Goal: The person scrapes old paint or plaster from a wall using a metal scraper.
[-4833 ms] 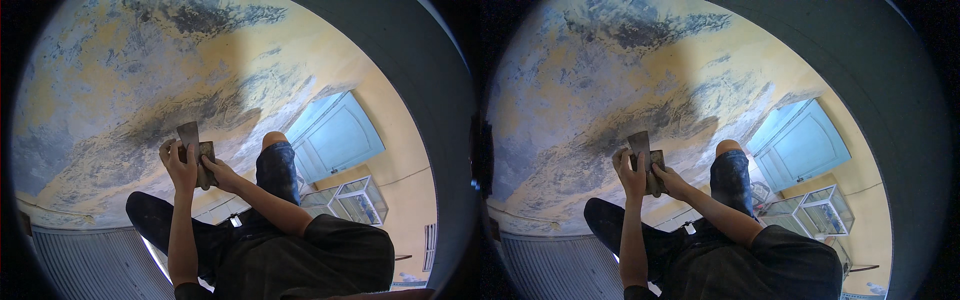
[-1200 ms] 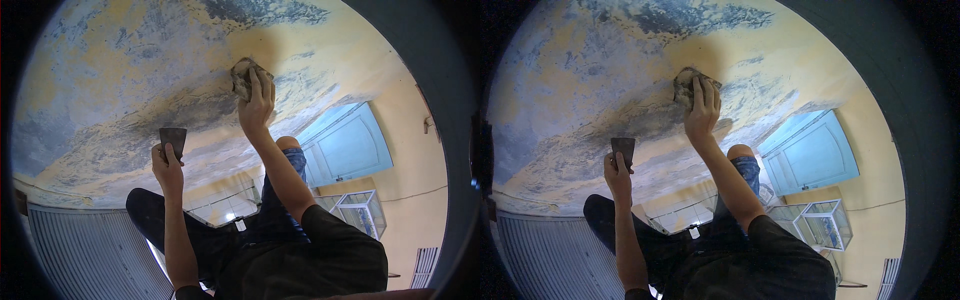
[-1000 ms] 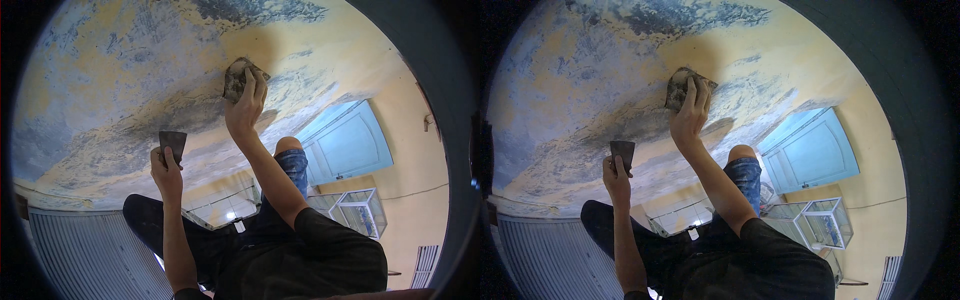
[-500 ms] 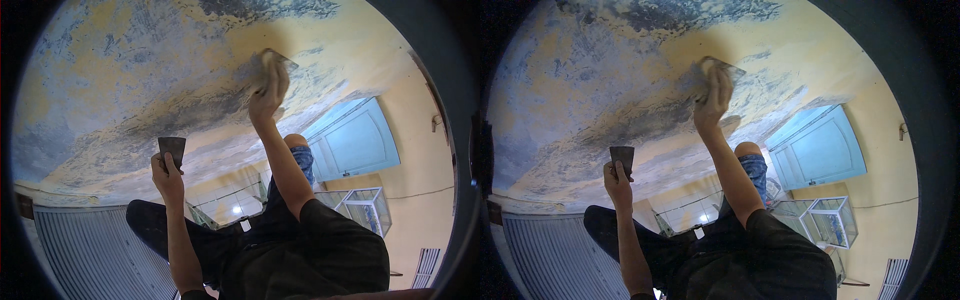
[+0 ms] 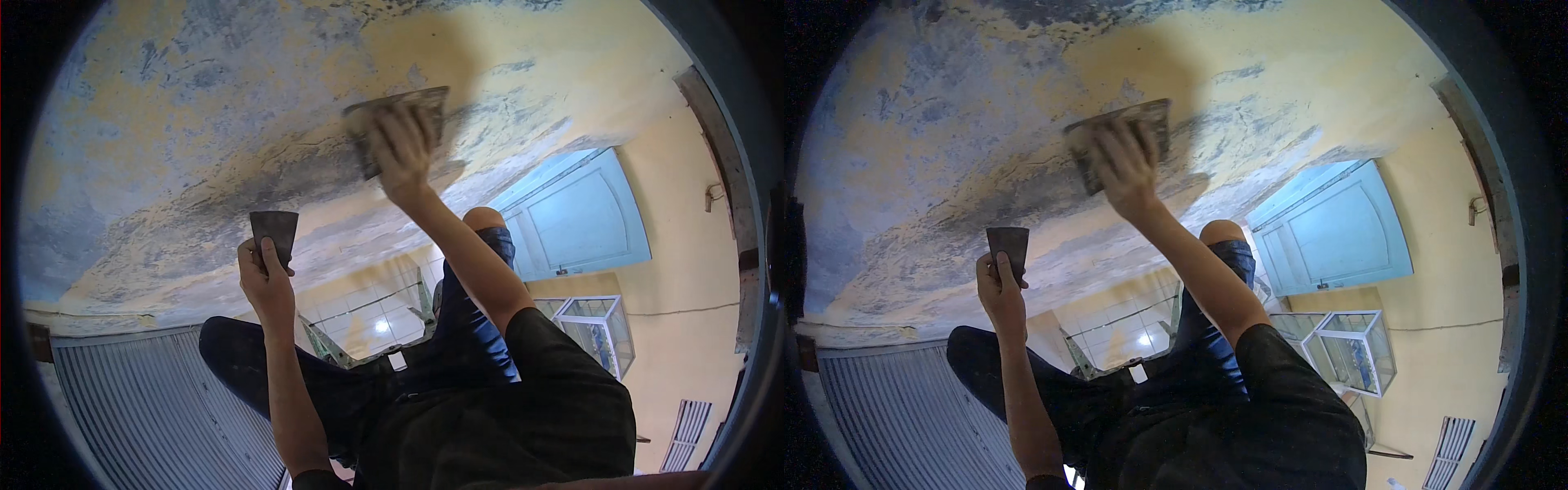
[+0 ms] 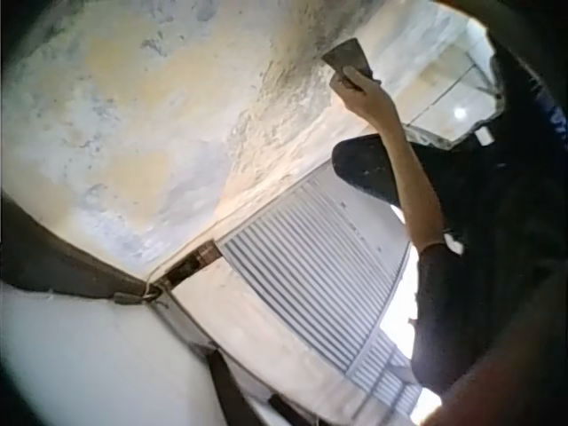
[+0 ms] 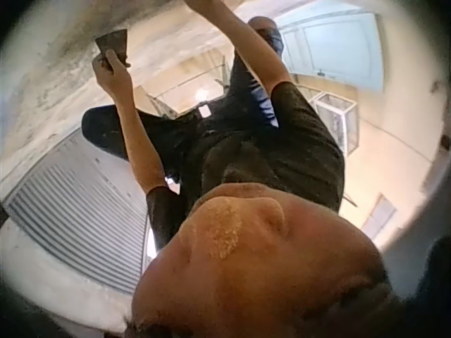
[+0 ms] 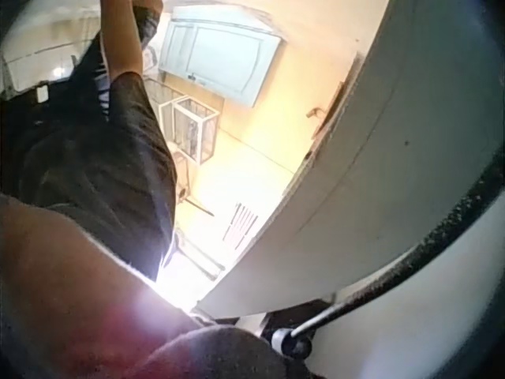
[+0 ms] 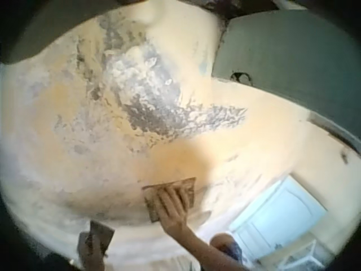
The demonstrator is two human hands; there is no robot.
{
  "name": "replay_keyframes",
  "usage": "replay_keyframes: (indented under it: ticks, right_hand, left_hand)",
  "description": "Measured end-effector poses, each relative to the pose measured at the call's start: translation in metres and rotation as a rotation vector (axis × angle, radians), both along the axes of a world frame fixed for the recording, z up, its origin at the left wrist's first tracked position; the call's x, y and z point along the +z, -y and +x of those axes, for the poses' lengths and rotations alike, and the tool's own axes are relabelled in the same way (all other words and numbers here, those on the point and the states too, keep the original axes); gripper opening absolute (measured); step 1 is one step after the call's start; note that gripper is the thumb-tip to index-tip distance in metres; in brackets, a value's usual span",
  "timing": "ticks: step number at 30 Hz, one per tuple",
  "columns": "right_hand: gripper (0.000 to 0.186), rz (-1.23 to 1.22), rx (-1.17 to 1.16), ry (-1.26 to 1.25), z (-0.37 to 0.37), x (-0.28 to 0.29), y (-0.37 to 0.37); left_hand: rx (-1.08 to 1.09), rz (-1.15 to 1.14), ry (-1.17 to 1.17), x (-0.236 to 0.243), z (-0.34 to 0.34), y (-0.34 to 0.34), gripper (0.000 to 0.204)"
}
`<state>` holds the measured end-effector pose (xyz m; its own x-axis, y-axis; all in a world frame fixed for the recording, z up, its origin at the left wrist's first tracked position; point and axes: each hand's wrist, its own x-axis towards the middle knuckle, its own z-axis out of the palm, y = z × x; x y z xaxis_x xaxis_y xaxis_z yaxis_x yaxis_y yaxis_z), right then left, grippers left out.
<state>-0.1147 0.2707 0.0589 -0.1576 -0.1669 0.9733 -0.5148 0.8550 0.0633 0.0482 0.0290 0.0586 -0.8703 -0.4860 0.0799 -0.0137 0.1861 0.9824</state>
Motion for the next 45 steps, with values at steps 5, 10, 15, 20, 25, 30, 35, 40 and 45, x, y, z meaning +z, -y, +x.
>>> replay_keyframes:
  ticks: [5, 10, 15, 20, 25, 30, 35, 40, 45]
  right_hand:
    - [0.022, -0.121, -0.106, -0.029, -0.013, 0.010, -0.023]
    - [0.023, -0.106, -0.034, -0.036, -0.009, 0.009, -0.018]
    - [0.027, 0.142, 0.024, -0.015, -0.013, -0.006, -0.020]
    - [0.021, -0.204, -0.183, -0.005, -0.006, 0.016, -0.032]
    - [0.018, 0.170, 0.022, 0.019, -0.004, -0.012, -0.004]
    - [0.022, -0.255, -0.157, 0.026, -0.013, 0.008, -0.046]
    - [0.026, 0.045, 0.068, 0.052, -0.005, -0.001, -0.013]
    - [0.024, 0.173, 0.088, 0.061, -0.003, 0.008, -0.020]
    - [0.032, -0.219, -0.061, -0.021, -0.014, 0.014, -0.030]
  left_hand:
    - [0.014, 0.000, 0.029, -0.003, 0.001, 0.000, 0.021]
    - [-0.016, 0.004, 0.010, -0.004, -0.004, -0.004, 0.021]
    - [-0.028, 0.010, 0.016, -0.009, -0.008, -0.006, 0.021]
    - [-0.037, 0.014, 0.013, -0.001, -0.005, -0.007, 0.021]
    - [-0.047, 0.002, 0.010, -0.009, -0.012, -0.010, 0.021]
    - [-0.039, 0.010, 0.027, -0.004, -0.008, -0.009, 0.022]
    - [-0.064, 0.002, 0.021, -0.003, -0.012, -0.016, 0.022]
    - [-0.050, -0.013, 0.051, -0.004, -0.009, -0.017, 0.023]
    - [-0.062, -0.051, 0.048, 0.004, -0.012, -0.020, 0.023]
